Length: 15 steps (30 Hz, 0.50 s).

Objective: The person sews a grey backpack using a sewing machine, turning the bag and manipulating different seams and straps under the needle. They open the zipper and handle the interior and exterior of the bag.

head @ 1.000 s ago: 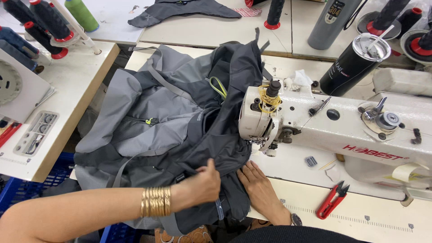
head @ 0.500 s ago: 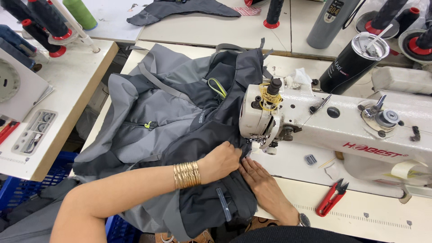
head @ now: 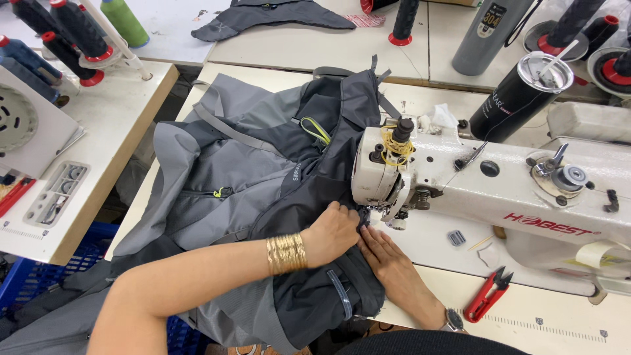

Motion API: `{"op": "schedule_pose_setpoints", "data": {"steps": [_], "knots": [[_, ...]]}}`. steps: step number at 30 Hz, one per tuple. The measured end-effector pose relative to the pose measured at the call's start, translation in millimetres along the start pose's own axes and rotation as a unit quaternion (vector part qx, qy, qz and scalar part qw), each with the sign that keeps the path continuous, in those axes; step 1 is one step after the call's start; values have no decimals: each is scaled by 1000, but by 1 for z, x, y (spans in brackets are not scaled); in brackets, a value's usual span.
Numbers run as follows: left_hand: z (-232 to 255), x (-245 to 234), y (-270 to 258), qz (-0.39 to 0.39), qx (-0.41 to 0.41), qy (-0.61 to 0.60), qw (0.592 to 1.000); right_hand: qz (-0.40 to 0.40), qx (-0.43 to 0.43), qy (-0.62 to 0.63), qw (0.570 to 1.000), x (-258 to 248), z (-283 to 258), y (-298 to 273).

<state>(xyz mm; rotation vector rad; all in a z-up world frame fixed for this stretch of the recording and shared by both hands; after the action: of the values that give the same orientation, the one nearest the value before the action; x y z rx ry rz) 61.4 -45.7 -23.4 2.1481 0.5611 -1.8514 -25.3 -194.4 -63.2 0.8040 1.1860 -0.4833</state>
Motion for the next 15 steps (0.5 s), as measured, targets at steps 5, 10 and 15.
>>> {"op": "schedule_pose_setpoints", "data": {"steps": [5,10,15], "knots": [[9,-49,-30,52,-8,166,985,5,-40,-38,998,-28,-11,-7],[-11,-12,-31,182,105,-5,978,-11,-43,-105,993,-12,-23,-10],[-24,-19,-7,90,40,-136,986,-18,-44,-116,992,-10,-24,-12]]}}
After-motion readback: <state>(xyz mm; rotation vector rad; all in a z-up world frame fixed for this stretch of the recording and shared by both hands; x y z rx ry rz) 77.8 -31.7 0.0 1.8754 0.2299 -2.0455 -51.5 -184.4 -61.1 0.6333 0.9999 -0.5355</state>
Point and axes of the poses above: each hand's wrist, its own y-axis towards the middle knuckle, its own x-axis out of the palm, z = x × y, the point moved 3 cm from there along y, towards the middle knuckle, and after that the axes turned 9 degrees about -y, right-handed, at the moved point
